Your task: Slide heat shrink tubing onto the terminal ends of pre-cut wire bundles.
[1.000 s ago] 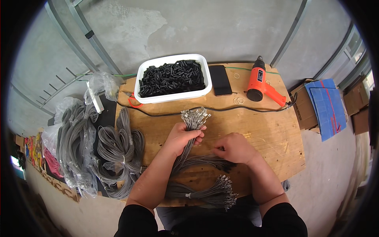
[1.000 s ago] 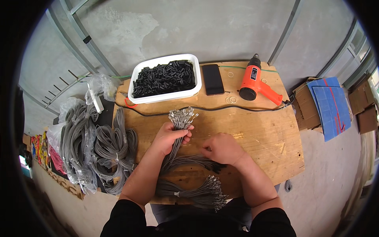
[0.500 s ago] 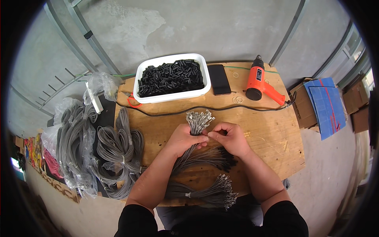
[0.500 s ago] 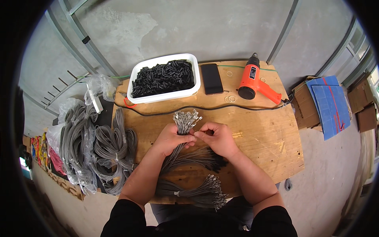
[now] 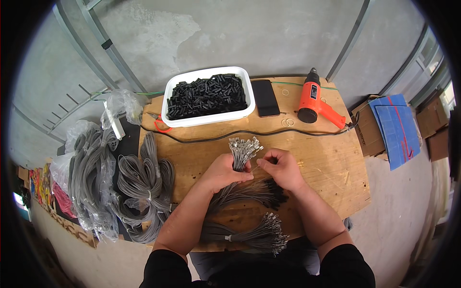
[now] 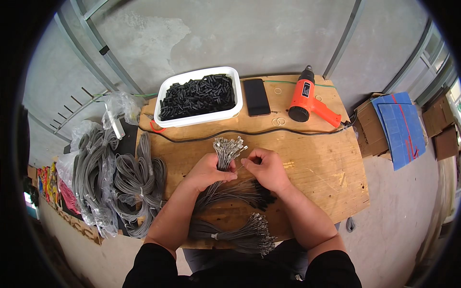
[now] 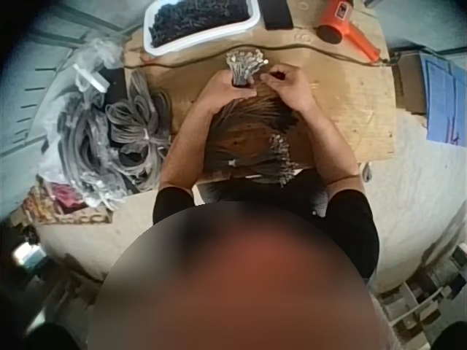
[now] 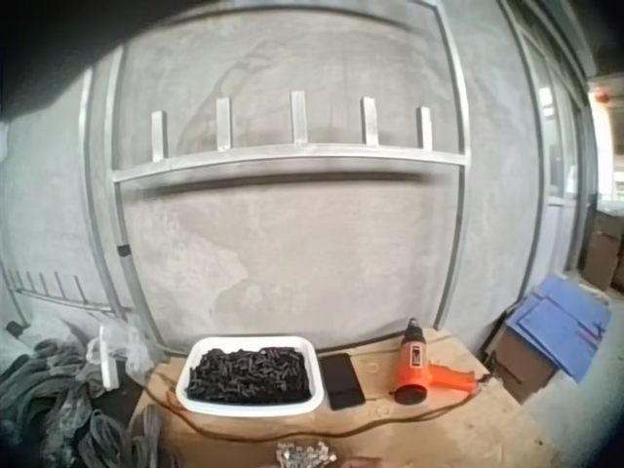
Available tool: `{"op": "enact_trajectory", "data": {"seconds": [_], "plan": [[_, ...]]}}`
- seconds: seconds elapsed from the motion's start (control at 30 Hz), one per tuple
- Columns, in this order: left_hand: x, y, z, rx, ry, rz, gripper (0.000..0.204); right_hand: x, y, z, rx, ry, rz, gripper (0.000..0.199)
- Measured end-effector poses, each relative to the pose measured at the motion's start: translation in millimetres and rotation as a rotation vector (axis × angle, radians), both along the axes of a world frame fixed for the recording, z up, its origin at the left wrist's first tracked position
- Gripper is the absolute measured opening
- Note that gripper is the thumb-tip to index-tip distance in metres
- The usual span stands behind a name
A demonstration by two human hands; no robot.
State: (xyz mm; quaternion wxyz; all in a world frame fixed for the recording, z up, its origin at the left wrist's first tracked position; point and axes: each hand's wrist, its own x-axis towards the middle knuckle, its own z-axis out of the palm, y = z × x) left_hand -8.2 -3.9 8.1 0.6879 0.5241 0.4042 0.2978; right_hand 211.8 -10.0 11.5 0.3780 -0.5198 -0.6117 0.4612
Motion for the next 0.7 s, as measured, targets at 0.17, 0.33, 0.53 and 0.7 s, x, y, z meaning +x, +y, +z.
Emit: {"op": "enact_trajectory", "data": {"seconds": [0.17,0.33,0.53,0.7], "plan": [[2.9,0.6,6.6,-0.095,0.083,0.063,0.019,4.3,2.3,9.1,-0.051,0.028,0.052,0.017],[0.6,1.1,-2.8,-0.125,-0.067,0.112,0.018,10.8,6.0,5.6,-0.114,0.166,0.146,0.012],[1.6,-1.2,-1.8,-0.109,-0.059,0.105,0.018,12.5,4.9,0.6,-0.056,0.154,0.165,0.013],[-0.6,-0.3,-3.3,-0.051,-0.094,0.061,0.016,12.1,5.0,5.2,-0.267,0.195,0.130,0.008]]}}
